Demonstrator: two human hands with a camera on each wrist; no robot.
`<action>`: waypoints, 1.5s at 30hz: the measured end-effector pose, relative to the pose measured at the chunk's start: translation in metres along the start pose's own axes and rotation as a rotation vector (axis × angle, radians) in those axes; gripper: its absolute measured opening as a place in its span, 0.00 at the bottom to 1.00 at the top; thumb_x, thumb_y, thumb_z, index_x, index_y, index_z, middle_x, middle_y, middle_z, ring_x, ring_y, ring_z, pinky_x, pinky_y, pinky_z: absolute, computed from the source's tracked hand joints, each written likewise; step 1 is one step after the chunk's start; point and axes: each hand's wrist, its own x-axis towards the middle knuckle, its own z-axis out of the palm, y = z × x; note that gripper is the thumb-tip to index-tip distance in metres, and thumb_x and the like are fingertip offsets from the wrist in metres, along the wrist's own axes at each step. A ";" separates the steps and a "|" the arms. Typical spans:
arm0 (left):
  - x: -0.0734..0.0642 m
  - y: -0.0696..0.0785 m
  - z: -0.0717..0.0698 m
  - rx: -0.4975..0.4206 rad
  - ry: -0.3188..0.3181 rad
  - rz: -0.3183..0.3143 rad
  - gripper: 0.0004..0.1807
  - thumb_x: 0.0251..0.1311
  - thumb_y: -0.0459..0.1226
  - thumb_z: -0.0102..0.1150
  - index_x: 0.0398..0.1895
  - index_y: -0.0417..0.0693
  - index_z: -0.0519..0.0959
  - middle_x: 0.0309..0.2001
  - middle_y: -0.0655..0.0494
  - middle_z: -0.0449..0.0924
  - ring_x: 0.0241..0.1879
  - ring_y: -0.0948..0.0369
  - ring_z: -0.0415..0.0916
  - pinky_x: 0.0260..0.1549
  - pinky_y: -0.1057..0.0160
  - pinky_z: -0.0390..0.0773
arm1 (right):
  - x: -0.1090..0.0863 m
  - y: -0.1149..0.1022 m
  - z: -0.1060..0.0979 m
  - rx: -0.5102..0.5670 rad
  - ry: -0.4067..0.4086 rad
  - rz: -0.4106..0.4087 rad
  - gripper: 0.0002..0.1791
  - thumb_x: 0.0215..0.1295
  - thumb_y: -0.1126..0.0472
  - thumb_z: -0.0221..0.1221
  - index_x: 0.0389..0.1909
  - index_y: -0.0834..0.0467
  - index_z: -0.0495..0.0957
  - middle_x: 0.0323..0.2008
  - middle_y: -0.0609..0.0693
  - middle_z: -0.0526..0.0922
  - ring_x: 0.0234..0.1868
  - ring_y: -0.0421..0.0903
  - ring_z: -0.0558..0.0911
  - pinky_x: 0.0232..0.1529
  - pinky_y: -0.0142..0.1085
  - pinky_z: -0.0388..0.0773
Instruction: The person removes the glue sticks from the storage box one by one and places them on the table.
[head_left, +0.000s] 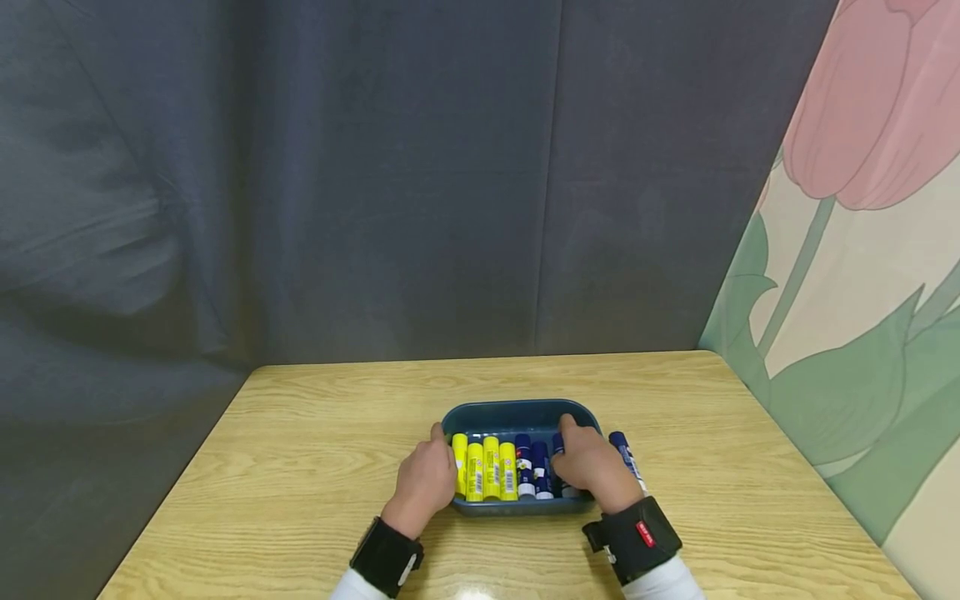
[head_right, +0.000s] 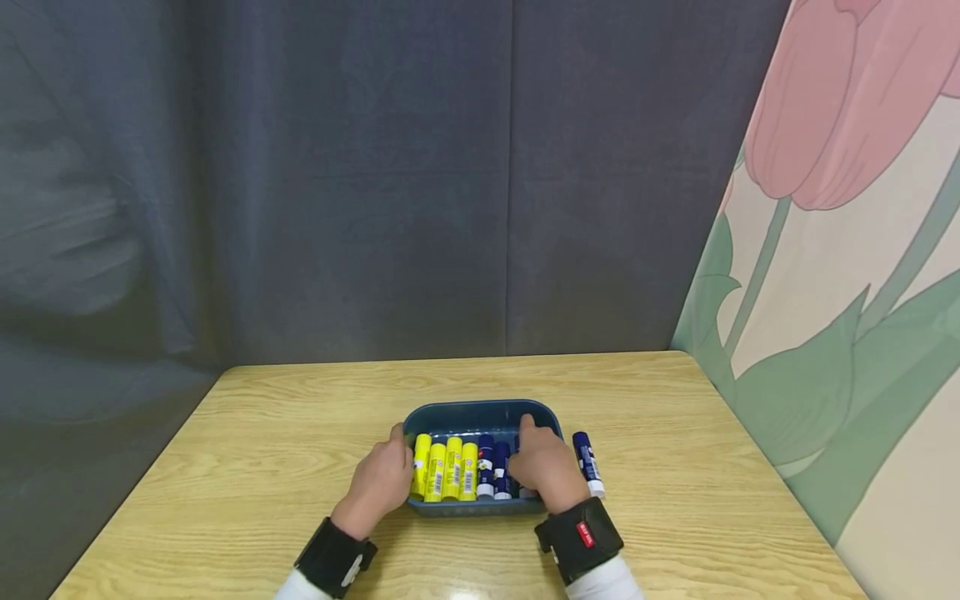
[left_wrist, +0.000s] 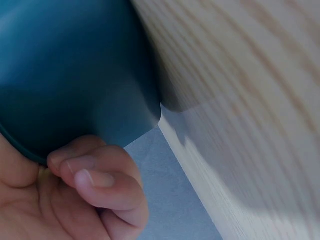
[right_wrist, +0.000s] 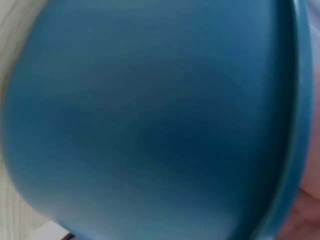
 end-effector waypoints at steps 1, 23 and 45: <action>0.000 0.000 0.000 0.000 0.001 0.001 0.27 0.75 0.36 0.42 0.70 0.26 0.60 0.19 0.51 0.67 0.15 0.59 0.67 0.15 0.63 0.64 | 0.000 0.000 0.000 0.000 0.003 0.000 0.31 0.65 0.64 0.58 0.67 0.68 0.62 0.26 0.54 0.75 0.19 0.47 0.75 0.20 0.37 0.68; 0.000 0.000 -0.001 -0.010 -0.005 0.005 0.27 0.75 0.36 0.42 0.70 0.26 0.60 0.19 0.51 0.68 0.15 0.59 0.67 0.15 0.63 0.64 | -0.001 0.004 -0.015 -0.025 0.091 -0.027 0.30 0.65 0.60 0.61 0.65 0.67 0.67 0.43 0.63 0.82 0.27 0.48 0.77 0.27 0.42 0.74; -0.001 -0.002 0.000 -0.001 0.004 0.013 0.26 0.75 0.36 0.43 0.69 0.26 0.60 0.20 0.51 0.68 0.15 0.60 0.67 0.15 0.63 0.64 | -0.002 0.011 -0.025 0.004 0.110 -0.031 0.28 0.65 0.60 0.61 0.63 0.66 0.68 0.47 0.64 0.81 0.31 0.50 0.77 0.30 0.42 0.78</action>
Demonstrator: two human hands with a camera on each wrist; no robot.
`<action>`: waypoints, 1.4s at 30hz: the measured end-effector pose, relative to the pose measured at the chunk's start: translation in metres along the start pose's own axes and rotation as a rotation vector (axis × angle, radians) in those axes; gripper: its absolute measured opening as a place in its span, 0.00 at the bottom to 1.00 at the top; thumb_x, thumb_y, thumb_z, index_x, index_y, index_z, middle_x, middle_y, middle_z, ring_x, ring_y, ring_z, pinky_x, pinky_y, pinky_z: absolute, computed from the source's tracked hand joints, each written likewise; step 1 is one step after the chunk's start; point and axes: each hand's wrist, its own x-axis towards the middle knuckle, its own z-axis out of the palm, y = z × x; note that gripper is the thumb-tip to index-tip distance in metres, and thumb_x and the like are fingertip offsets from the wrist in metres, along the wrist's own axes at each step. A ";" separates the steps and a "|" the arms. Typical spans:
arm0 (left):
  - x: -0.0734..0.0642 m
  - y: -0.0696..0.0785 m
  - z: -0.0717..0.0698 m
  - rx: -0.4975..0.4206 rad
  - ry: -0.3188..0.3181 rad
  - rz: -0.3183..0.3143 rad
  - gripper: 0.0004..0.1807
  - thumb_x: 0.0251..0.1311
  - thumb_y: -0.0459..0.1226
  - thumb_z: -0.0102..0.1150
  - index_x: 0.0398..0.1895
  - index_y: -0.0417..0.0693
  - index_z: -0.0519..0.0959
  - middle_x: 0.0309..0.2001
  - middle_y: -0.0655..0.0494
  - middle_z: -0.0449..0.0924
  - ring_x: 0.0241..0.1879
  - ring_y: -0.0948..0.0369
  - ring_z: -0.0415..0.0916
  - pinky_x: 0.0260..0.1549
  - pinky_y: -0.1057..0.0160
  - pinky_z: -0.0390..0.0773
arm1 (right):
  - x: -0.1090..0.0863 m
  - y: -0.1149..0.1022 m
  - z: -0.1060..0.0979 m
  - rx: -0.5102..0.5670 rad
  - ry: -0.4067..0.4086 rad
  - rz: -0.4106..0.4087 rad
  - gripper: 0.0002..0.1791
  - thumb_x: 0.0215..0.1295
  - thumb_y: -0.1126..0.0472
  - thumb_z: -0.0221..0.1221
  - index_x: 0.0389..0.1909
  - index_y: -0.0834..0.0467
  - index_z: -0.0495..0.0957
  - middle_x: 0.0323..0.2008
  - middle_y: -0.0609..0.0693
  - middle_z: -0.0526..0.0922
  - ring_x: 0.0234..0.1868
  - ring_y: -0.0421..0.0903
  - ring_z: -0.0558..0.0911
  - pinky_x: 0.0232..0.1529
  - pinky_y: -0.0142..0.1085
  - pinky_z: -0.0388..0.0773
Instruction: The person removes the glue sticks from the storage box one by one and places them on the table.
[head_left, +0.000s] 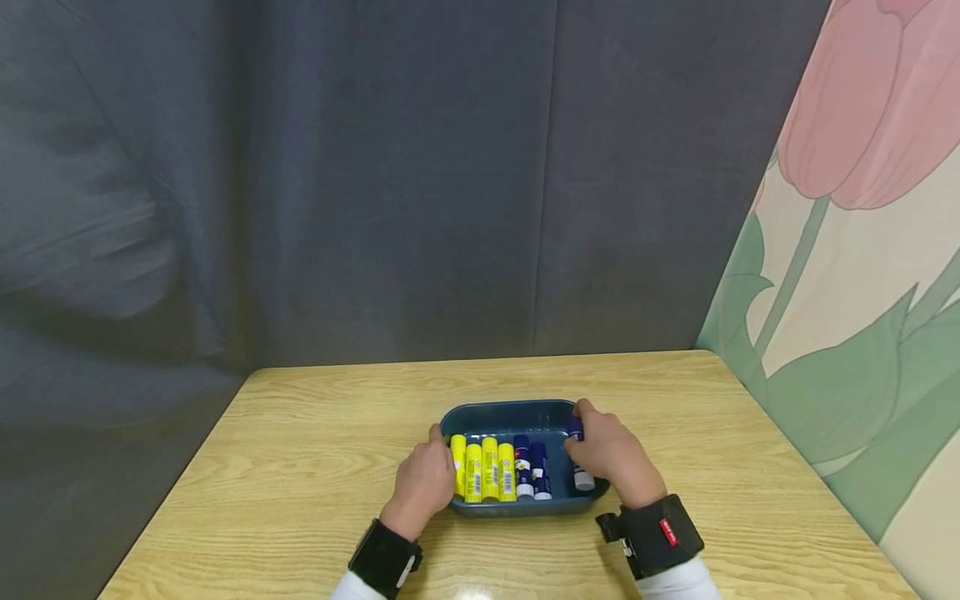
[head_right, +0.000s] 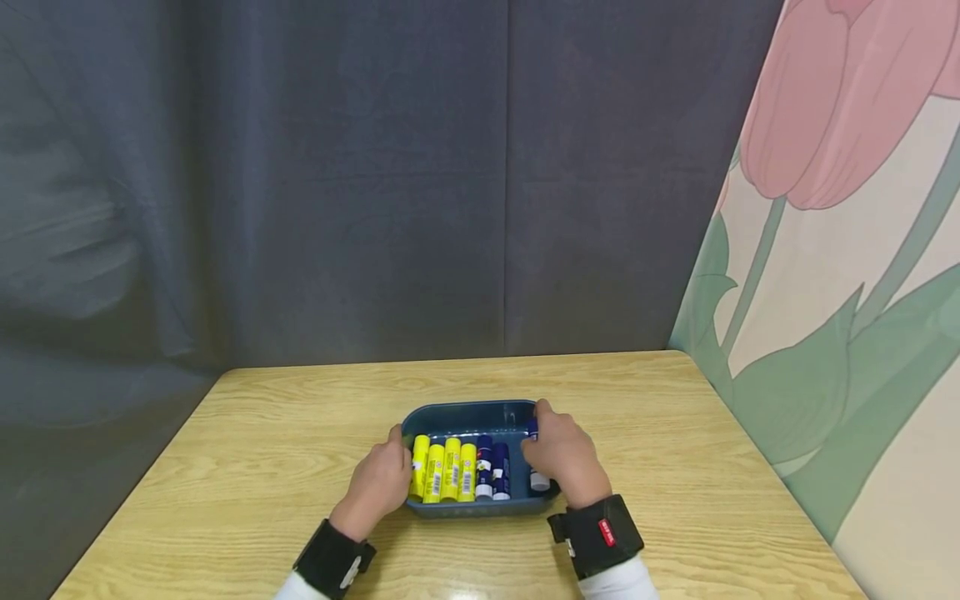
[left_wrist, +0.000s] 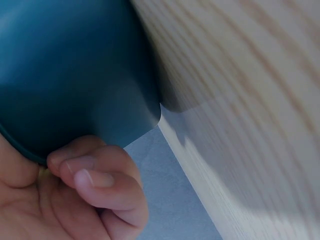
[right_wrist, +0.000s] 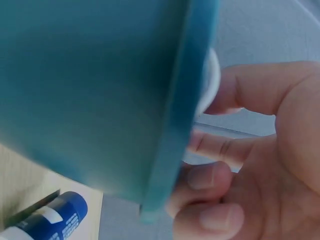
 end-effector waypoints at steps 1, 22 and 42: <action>0.000 0.000 0.000 0.000 0.002 0.003 0.26 0.75 0.36 0.43 0.69 0.26 0.61 0.20 0.51 0.68 0.15 0.60 0.67 0.15 0.63 0.64 | 0.000 0.000 -0.001 0.000 0.001 -0.003 0.28 0.65 0.60 0.61 0.63 0.66 0.68 0.47 0.64 0.81 0.31 0.50 0.77 0.31 0.42 0.78; 0.000 0.000 -0.001 -0.004 0.011 0.019 0.26 0.75 0.36 0.43 0.68 0.26 0.61 0.21 0.50 0.70 0.16 0.60 0.68 0.15 0.63 0.66 | -0.002 0.003 -0.009 -0.006 0.030 -0.013 0.26 0.65 0.59 0.61 0.61 0.66 0.69 0.50 0.67 0.80 0.37 0.52 0.79 0.42 0.54 0.81; -0.001 -0.001 -0.001 -0.022 -0.001 0.010 0.26 0.75 0.36 0.42 0.69 0.26 0.61 0.22 0.51 0.70 0.17 0.60 0.68 0.16 0.63 0.65 | -0.003 0.010 -0.015 0.015 0.006 -0.003 0.24 0.66 0.59 0.59 0.59 0.66 0.69 0.42 0.63 0.81 0.34 0.52 0.79 0.34 0.47 0.81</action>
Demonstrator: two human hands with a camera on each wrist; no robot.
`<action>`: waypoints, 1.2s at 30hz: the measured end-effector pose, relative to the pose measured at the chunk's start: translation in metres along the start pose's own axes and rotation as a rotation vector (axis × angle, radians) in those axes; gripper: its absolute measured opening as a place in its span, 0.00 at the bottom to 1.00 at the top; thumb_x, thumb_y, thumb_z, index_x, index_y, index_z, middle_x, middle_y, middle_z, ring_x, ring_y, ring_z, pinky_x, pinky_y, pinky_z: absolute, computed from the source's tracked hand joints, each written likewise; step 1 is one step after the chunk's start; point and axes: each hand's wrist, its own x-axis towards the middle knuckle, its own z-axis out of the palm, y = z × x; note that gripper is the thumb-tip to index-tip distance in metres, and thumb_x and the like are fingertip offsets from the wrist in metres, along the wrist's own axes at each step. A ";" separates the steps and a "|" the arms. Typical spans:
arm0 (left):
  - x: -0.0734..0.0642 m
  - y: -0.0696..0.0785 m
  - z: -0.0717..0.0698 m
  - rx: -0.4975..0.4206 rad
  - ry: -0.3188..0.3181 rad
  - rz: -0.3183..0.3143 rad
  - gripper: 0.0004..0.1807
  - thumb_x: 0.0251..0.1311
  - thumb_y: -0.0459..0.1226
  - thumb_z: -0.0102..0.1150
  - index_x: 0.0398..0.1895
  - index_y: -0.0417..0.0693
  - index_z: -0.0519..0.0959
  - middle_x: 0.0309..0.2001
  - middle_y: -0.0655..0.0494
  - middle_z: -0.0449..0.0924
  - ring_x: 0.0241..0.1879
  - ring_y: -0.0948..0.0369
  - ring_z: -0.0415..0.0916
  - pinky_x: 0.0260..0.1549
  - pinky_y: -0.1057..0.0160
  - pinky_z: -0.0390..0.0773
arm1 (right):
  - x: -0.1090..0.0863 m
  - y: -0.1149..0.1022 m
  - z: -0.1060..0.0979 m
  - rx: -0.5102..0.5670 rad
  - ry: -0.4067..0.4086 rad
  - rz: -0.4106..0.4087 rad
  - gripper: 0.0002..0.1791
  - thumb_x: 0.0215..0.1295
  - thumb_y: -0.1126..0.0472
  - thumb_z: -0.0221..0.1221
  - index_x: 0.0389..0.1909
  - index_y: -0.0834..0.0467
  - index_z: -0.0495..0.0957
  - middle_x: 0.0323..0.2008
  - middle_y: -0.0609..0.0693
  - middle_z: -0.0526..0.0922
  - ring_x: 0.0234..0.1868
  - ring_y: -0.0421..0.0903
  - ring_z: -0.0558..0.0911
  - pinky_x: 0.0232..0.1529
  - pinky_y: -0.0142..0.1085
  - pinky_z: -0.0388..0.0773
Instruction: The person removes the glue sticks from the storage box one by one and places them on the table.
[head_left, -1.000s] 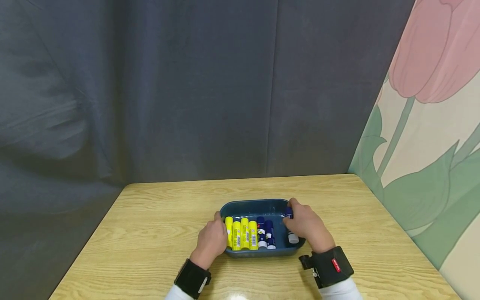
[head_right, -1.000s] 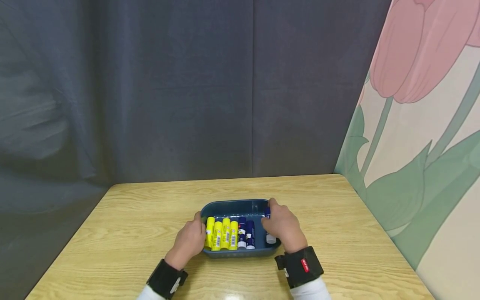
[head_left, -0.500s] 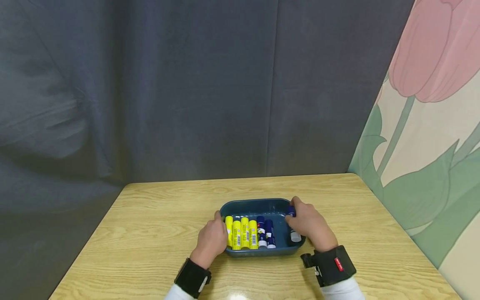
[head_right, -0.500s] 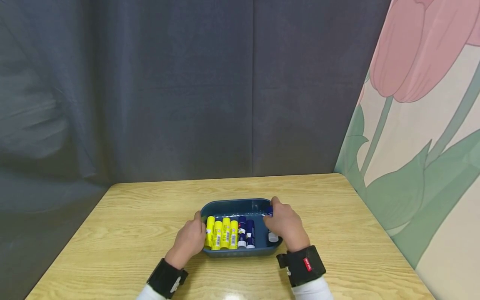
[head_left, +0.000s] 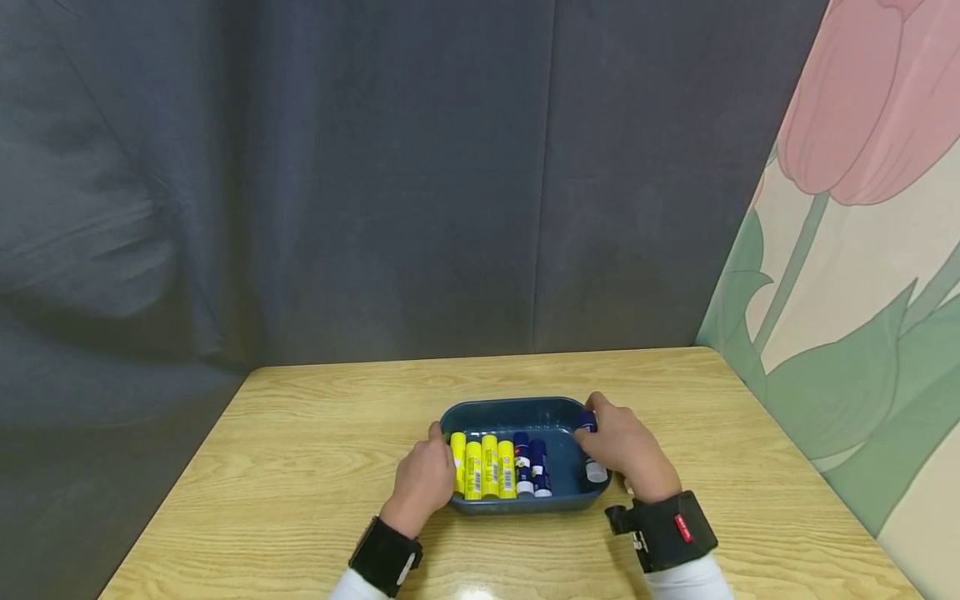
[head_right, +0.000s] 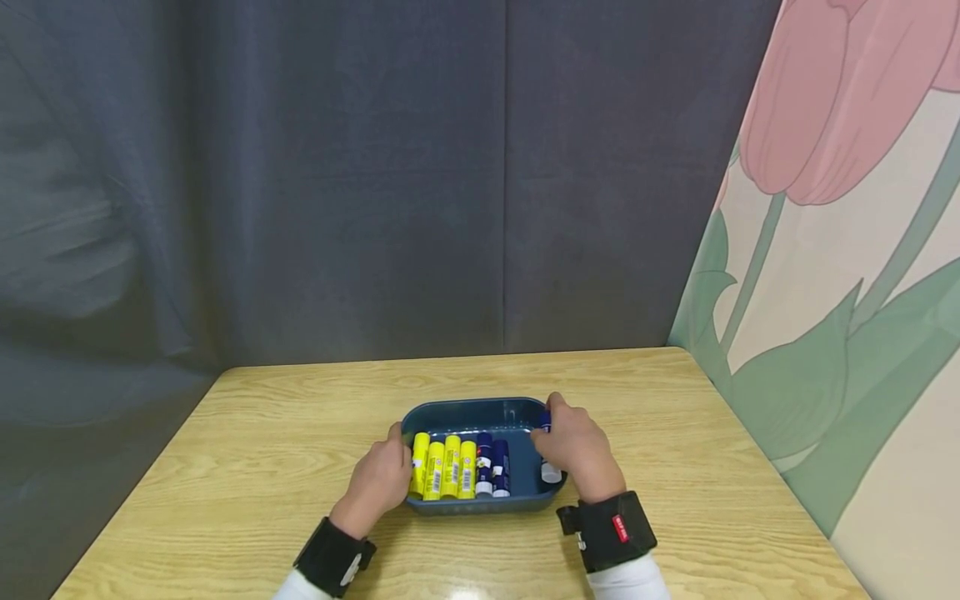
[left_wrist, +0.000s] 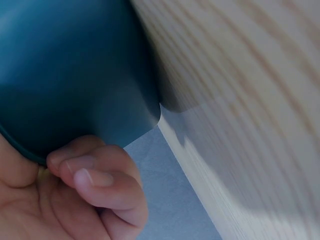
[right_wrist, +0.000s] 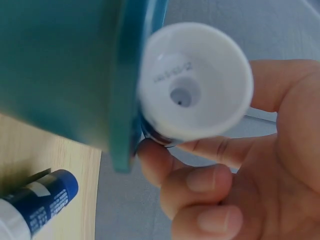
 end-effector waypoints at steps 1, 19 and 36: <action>0.000 0.000 0.000 -0.001 -0.001 0.000 0.27 0.75 0.36 0.42 0.69 0.26 0.61 0.22 0.51 0.70 0.17 0.60 0.68 0.15 0.63 0.65 | 0.000 0.000 -0.001 -0.004 -0.001 -0.001 0.24 0.66 0.59 0.59 0.59 0.66 0.69 0.42 0.62 0.81 0.34 0.52 0.78 0.33 0.45 0.79; 0.000 0.000 0.000 0.007 -0.005 -0.008 0.27 0.75 0.36 0.43 0.69 0.26 0.61 0.23 0.49 0.71 0.17 0.59 0.68 0.16 0.62 0.65 | -0.002 0.006 -0.008 0.000 -0.009 0.018 0.24 0.68 0.59 0.57 0.61 0.64 0.68 0.27 0.55 0.75 0.26 0.49 0.75 0.24 0.38 0.69; 0.000 0.000 -0.001 0.006 0.000 -0.003 0.26 0.75 0.36 0.43 0.69 0.26 0.61 0.21 0.50 0.70 0.17 0.59 0.68 0.15 0.62 0.65 | -0.003 0.014 -0.017 0.008 -0.003 0.020 0.23 0.67 0.60 0.58 0.60 0.65 0.70 0.31 0.56 0.77 0.30 0.50 0.76 0.27 0.39 0.70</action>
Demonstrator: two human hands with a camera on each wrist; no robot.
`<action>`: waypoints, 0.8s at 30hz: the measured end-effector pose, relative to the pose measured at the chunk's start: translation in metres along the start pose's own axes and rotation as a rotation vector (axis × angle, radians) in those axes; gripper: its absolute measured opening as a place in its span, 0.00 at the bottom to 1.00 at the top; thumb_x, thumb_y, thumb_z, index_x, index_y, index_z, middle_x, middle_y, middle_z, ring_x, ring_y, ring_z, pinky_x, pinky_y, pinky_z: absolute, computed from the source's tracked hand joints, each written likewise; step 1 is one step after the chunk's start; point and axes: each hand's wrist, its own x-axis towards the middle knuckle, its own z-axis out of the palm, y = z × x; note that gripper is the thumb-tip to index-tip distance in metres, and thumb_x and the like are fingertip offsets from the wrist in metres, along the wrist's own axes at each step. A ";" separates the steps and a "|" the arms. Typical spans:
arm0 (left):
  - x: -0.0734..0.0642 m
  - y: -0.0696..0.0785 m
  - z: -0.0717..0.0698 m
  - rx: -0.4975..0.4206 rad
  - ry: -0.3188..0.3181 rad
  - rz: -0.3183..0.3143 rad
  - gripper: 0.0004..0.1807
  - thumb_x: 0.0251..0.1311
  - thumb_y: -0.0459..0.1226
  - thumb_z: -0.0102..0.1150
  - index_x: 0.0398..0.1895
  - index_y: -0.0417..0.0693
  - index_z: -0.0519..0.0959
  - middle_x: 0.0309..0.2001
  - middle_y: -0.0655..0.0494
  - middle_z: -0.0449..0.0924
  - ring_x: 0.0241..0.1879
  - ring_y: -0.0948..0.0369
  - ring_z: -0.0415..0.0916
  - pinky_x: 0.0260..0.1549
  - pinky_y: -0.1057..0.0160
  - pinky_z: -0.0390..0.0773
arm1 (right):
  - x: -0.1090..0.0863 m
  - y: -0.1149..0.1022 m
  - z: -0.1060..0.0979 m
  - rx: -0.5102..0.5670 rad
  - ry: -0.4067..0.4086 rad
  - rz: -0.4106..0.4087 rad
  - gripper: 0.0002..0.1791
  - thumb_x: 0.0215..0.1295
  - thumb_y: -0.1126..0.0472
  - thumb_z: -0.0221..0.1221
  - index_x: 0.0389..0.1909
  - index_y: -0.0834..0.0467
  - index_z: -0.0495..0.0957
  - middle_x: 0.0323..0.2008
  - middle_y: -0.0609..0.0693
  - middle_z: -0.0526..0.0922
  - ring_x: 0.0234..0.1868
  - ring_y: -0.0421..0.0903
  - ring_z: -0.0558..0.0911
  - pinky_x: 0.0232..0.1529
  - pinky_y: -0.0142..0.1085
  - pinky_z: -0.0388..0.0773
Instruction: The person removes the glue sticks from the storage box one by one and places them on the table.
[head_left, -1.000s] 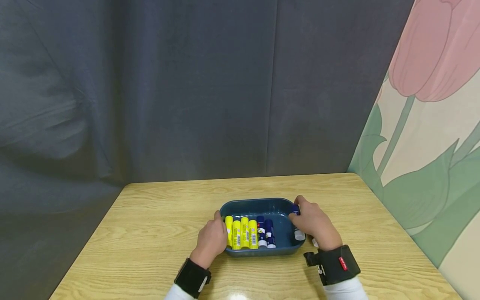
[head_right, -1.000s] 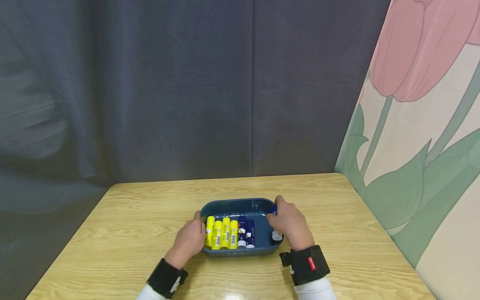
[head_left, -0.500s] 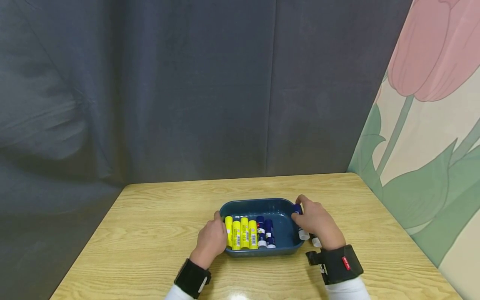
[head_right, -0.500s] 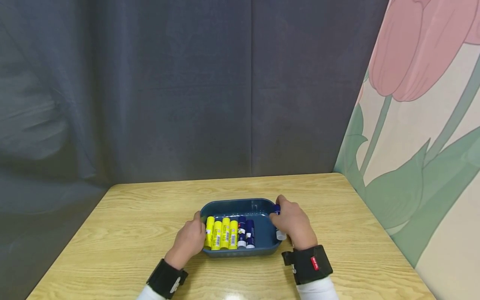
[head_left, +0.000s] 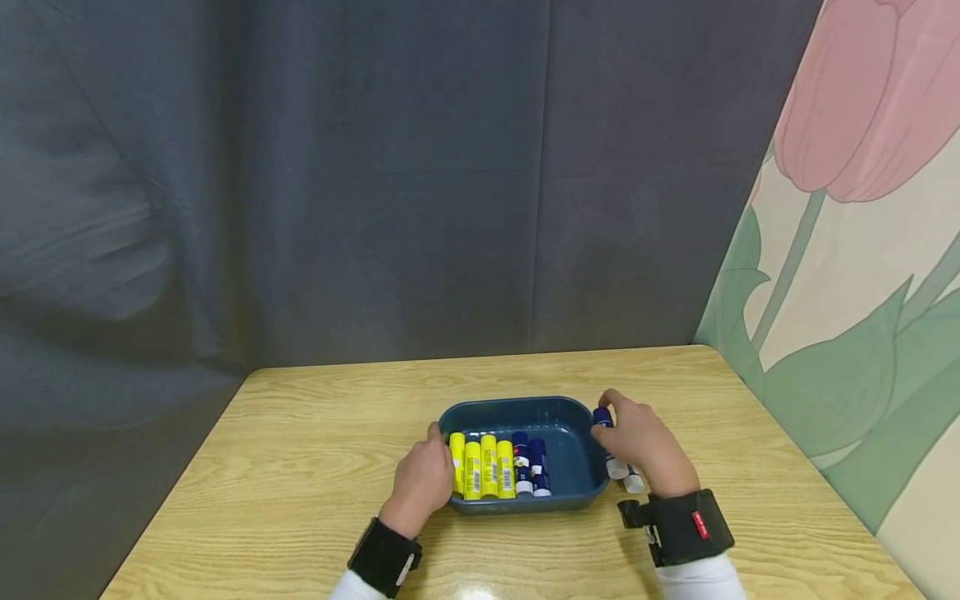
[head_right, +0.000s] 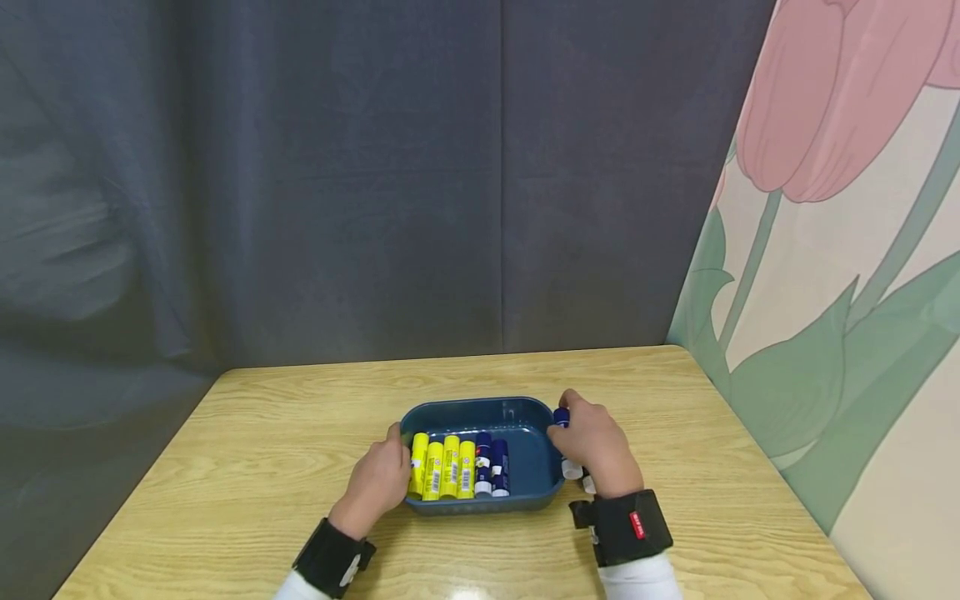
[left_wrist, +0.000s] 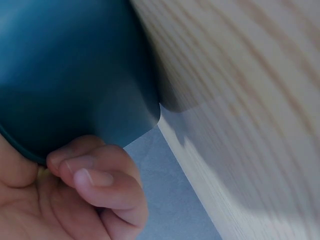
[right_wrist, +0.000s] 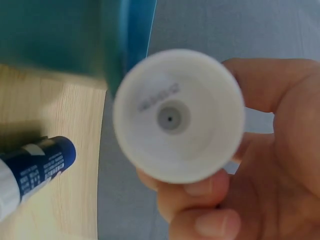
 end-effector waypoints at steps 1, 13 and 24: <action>0.000 0.000 0.000 0.000 -0.001 0.000 0.26 0.75 0.36 0.43 0.69 0.26 0.61 0.22 0.50 0.70 0.17 0.59 0.68 0.15 0.62 0.65 | 0.000 0.001 -0.001 0.001 -0.001 -0.001 0.23 0.67 0.60 0.58 0.60 0.65 0.69 0.31 0.56 0.77 0.30 0.50 0.76 0.27 0.39 0.70; 0.000 -0.001 -0.001 0.000 -0.003 -0.005 0.27 0.75 0.36 0.43 0.70 0.27 0.60 0.21 0.51 0.68 0.16 0.60 0.67 0.16 0.63 0.65 | 0.000 0.010 -0.007 0.018 -0.008 0.000 0.23 0.67 0.61 0.57 0.60 0.66 0.69 0.29 0.55 0.77 0.27 0.49 0.76 0.25 0.38 0.69; 0.000 -0.001 -0.001 0.004 -0.002 -0.008 0.27 0.75 0.37 0.43 0.70 0.27 0.60 0.20 0.51 0.68 0.16 0.60 0.67 0.15 0.63 0.64 | 0.002 0.018 -0.009 0.010 -0.006 -0.002 0.23 0.67 0.61 0.56 0.59 0.66 0.69 0.29 0.56 0.76 0.26 0.50 0.75 0.25 0.39 0.69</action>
